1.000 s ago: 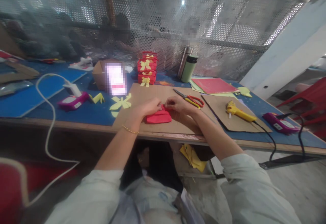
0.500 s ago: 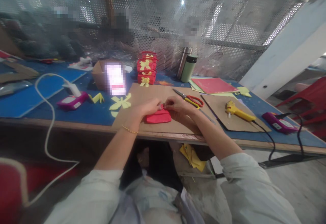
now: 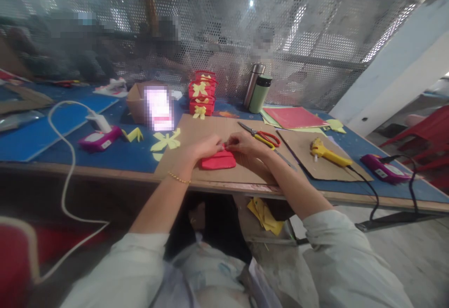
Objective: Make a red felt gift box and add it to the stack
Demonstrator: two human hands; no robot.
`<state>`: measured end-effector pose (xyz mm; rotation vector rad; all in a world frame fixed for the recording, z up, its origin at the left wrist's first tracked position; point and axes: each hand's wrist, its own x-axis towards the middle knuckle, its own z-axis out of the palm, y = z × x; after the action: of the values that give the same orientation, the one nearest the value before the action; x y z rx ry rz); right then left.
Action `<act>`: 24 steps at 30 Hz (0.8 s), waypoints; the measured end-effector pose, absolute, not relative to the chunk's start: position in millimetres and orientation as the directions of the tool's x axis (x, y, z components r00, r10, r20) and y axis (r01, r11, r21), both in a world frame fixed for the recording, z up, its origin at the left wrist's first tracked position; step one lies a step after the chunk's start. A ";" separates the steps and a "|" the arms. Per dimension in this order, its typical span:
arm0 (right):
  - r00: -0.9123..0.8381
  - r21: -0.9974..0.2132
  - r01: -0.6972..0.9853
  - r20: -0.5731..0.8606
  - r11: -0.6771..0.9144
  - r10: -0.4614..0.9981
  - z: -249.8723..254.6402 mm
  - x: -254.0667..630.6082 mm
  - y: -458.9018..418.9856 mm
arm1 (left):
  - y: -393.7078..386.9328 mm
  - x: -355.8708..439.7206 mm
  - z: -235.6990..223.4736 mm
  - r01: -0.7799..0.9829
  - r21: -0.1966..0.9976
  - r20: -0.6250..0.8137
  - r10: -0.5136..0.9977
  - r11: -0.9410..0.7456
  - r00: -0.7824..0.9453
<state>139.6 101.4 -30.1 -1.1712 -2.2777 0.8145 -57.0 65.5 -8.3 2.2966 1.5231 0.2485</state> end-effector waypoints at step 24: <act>-0.591 -0.605 0.567 0.174 0.559 0.788 -35.6 144.9 107.9 | 66.3 -50.0 -7.1 0.863 0.425 -0.060 0.943 -0.274 0.328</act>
<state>144.9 107.9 -35.6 -1.0960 -2.3673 0.6995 -50.0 66.3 -7.1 2.2190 1.5989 0.2873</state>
